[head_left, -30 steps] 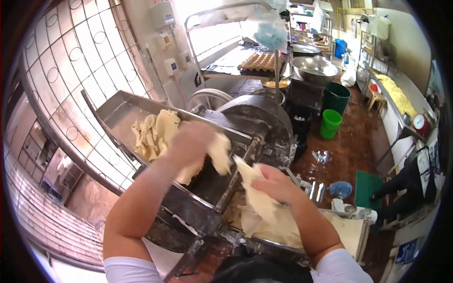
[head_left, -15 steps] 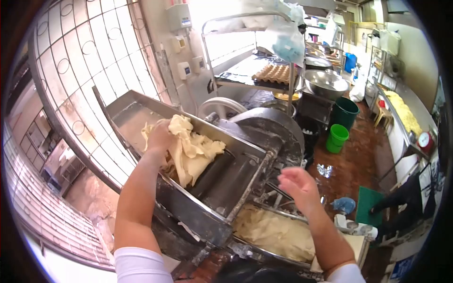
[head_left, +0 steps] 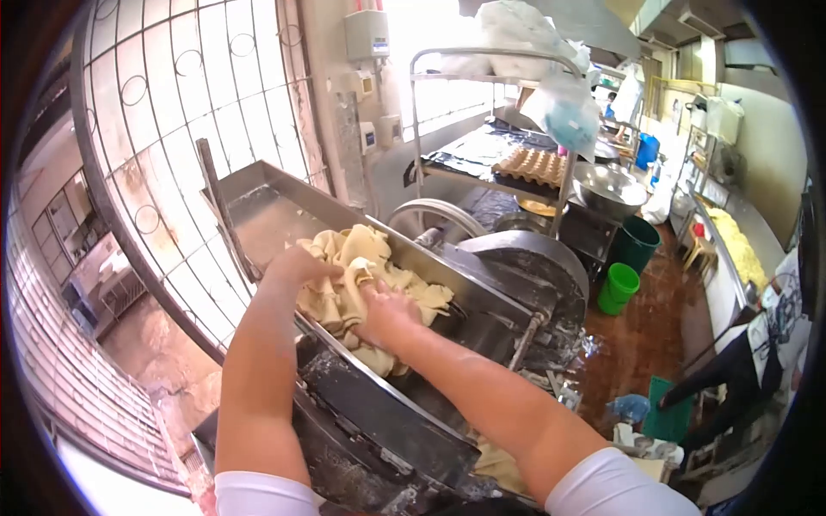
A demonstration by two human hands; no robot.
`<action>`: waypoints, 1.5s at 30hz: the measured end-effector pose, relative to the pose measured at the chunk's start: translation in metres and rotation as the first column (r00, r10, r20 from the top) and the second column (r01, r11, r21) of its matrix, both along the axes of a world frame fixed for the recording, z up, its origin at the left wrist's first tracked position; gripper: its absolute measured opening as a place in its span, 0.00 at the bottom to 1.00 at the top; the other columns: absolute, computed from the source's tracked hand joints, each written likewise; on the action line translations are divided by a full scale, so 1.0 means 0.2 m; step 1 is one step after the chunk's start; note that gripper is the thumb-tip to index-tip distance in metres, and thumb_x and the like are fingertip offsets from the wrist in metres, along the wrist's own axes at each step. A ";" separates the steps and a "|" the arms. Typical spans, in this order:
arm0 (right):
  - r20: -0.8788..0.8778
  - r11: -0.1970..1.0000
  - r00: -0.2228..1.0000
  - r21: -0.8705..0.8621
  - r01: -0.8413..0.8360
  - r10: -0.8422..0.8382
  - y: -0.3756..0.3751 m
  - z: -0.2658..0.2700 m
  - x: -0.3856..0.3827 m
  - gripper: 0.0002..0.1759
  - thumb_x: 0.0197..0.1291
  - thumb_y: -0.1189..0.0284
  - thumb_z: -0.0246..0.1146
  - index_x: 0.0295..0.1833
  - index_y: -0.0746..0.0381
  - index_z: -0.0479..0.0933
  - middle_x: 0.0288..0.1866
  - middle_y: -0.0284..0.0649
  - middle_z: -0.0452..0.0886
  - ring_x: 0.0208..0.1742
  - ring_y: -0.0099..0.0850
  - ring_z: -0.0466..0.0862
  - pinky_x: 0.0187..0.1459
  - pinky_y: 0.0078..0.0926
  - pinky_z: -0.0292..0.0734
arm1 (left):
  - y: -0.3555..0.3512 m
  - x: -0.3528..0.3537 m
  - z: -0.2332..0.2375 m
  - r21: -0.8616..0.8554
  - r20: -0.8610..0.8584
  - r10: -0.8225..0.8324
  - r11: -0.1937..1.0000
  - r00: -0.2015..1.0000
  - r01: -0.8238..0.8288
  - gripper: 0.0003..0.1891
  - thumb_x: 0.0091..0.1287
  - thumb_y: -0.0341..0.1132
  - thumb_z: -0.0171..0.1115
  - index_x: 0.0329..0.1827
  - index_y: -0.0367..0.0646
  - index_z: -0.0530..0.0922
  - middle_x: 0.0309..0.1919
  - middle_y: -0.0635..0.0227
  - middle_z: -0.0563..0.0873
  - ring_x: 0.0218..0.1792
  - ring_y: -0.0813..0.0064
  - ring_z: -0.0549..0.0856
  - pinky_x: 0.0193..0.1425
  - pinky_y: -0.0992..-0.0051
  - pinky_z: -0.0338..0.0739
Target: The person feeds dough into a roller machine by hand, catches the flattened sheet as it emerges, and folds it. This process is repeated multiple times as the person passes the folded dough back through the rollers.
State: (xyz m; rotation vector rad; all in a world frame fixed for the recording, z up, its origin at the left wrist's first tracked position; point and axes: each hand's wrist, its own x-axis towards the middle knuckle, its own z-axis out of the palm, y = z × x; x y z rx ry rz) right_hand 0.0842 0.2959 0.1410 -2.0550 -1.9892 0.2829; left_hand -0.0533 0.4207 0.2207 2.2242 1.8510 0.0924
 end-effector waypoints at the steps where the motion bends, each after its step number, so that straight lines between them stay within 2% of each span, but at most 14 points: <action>1: -0.016 0.999 1.000 0.031 0.007 -0.007 0.01 0.00 0.01 0.39 0.51 0.55 0.66 0.68 0.57 0.63 0.68 0.47 0.68 0.68 0.47 0.69 0.64 0.41 0.68 | 0.07 0.01 -0.01 -0.103 0.008 0.026 0.994 1.000 -0.025 0.39 0.45 0.57 0.75 0.57 0.41 0.79 0.50 0.59 0.83 0.50 0.64 0.83 0.54 0.68 0.77; 9: -0.248 0.976 0.965 0.172 0.132 -0.086 0.06 -0.09 0.06 0.24 0.49 0.67 0.63 0.54 0.59 0.74 0.57 0.48 0.77 0.58 0.46 0.76 0.57 0.39 0.73 | 0.43 -0.16 -0.22 -0.355 0.293 -0.019 0.926 0.956 0.127 0.32 0.45 0.50 0.77 0.50 0.38 0.81 0.43 0.64 0.86 0.42 0.70 0.84 0.47 0.72 0.77; 14: -0.624 0.938 0.775 0.199 0.285 -0.103 0.22 -0.07 0.06 0.25 0.48 0.70 0.61 0.55 0.60 0.75 0.52 0.51 0.78 0.54 0.49 0.78 0.54 0.41 0.73 | 0.46 -0.20 -0.18 -0.103 0.623 -0.079 0.978 0.778 0.181 0.26 0.45 0.38 0.73 0.48 0.36 0.82 0.38 0.64 0.86 0.36 0.72 0.83 0.42 0.72 0.77; 16: -0.710 0.880 0.703 0.360 0.310 0.043 0.24 0.13 0.03 0.20 0.52 0.72 0.57 0.53 0.59 0.74 0.52 0.49 0.77 0.56 0.47 0.77 0.55 0.44 0.72 | 0.39 -0.20 0.07 0.187 0.401 -0.246 0.965 0.882 0.184 0.25 0.44 0.35 0.72 0.47 0.36 0.81 0.37 0.60 0.86 0.38 0.71 0.83 0.42 0.72 0.77; 22: -0.349 0.741 0.926 0.657 0.136 0.140 0.18 0.24 0.02 0.21 0.55 0.74 0.55 0.57 0.56 0.74 0.51 0.49 0.77 0.55 0.47 0.78 0.52 0.44 0.74 | 0.46 -0.17 0.22 0.190 0.821 -0.110 0.978 0.560 -0.087 0.19 0.44 0.24 0.62 0.44 0.37 0.80 0.38 0.61 0.83 0.35 0.65 0.82 0.40 0.69 0.79; 24: -0.184 0.971 0.982 0.228 0.073 -0.030 0.15 0.05 0.03 0.23 0.53 0.73 0.55 0.57 0.58 0.75 0.55 0.49 0.77 0.58 0.47 0.76 0.57 0.41 0.72 | 0.47 -0.18 0.17 0.090 0.809 -0.037 0.994 0.587 -0.062 0.18 0.44 0.21 0.59 0.42 0.37 0.80 0.38 0.63 0.82 0.33 0.65 0.82 0.38 0.69 0.80; 27: -0.142 0.989 0.990 0.145 0.024 -0.003 0.13 -0.03 0.04 0.22 0.55 0.74 0.54 0.58 0.59 0.74 0.55 0.51 0.77 0.57 0.48 0.77 0.56 0.44 0.73 | 0.45 -0.14 0.02 0.022 0.806 0.018 0.998 0.592 -0.061 0.20 0.43 0.20 0.56 0.43 0.37 0.79 0.37 0.60 0.82 0.35 0.64 0.82 0.41 0.67 0.81; 29: -0.168 0.999 0.986 0.043 0.030 -0.023 0.15 -0.04 0.05 0.24 0.56 0.66 0.59 0.60 0.57 0.73 0.54 0.50 0.78 0.56 0.46 0.79 0.56 0.43 0.73 | 0.26 -0.09 0.06 -0.126 0.950 0.133 0.991 0.282 -0.041 0.21 0.43 0.22 0.56 0.45 0.36 0.78 0.37 0.57 0.82 0.40 0.62 0.82 0.47 0.65 0.80; 34: -0.438 0.979 0.893 -0.112 -0.169 0.104 0.15 0.14 0.22 0.50 0.46 0.40 0.67 0.66 0.65 0.68 0.58 0.50 0.77 0.59 0.41 0.77 0.58 0.37 0.72 | 0.15 -0.10 0.31 -0.086 0.991 0.056 0.961 0.120 0.263 0.25 0.44 0.24 0.57 0.51 0.36 0.76 0.41 0.56 0.81 0.44 0.64 0.82 0.50 0.65 0.80; 36: -0.908 0.985 0.414 -0.004 -0.174 0.069 0.11 0.23 0.26 0.48 0.54 0.40 0.63 0.69 0.65 0.63 0.60 0.50 0.75 0.60 0.40 0.77 0.63 0.42 0.69 | -0.03 -0.03 0.40 -0.049 0.992 0.014 0.958 0.125 0.281 0.26 0.46 0.25 0.58 0.54 0.37 0.75 0.43 0.56 0.81 0.44 0.64 0.83 0.50 0.66 0.80; 37: -0.907 0.984 0.414 -0.002 -0.180 0.074 0.11 0.25 0.24 0.48 0.54 0.40 0.63 0.69 0.65 0.63 0.60 0.50 0.75 0.60 0.40 0.77 0.63 0.42 0.69 | -0.08 0.01 0.42 0.012 0.945 -0.123 0.939 0.304 0.344 0.26 0.51 0.28 0.60 0.57 0.38 0.73 0.44 0.57 0.81 0.44 0.65 0.82 0.50 0.67 0.80; 39: -0.996 0.992 -0.090 0.001 -0.126 -0.011 0.10 0.29 0.21 0.42 0.56 0.40 0.61 0.66 0.59 0.66 0.59 0.44 0.76 0.59 0.37 0.77 0.62 0.45 0.70 | -0.15 0.11 0.40 0.059 0.846 -0.266 0.908 0.461 0.415 0.27 0.55 0.32 0.62 0.61 0.39 0.71 0.45 0.57 0.80 0.44 0.65 0.82 0.50 0.68 0.80; 42: -0.894 0.989 -0.442 0.124 -0.081 0.076 0.11 0.31 0.18 0.38 0.59 0.41 0.60 0.65 0.57 0.67 0.59 0.40 0.77 0.59 0.34 0.78 0.61 0.41 0.72 | -0.15 0.26 0.30 0.143 0.834 -0.395 0.829 0.385 0.540 0.27 0.64 0.40 0.61 0.65 0.40 0.70 0.48 0.58 0.80 0.47 0.67 0.81 0.53 0.70 0.78; 45: -0.892 0.989 -0.429 0.143 0.024 0.139 0.07 0.29 0.24 0.31 0.56 0.47 0.66 0.58 0.55 0.73 0.49 0.36 0.81 0.48 0.30 0.82 0.51 0.33 0.79 | -0.12 0.26 0.33 -0.213 0.950 0.043 0.815 0.310 0.539 0.30 0.68 0.53 0.56 0.66 0.41 0.69 0.51 0.61 0.79 0.49 0.70 0.79 0.52 0.71 0.76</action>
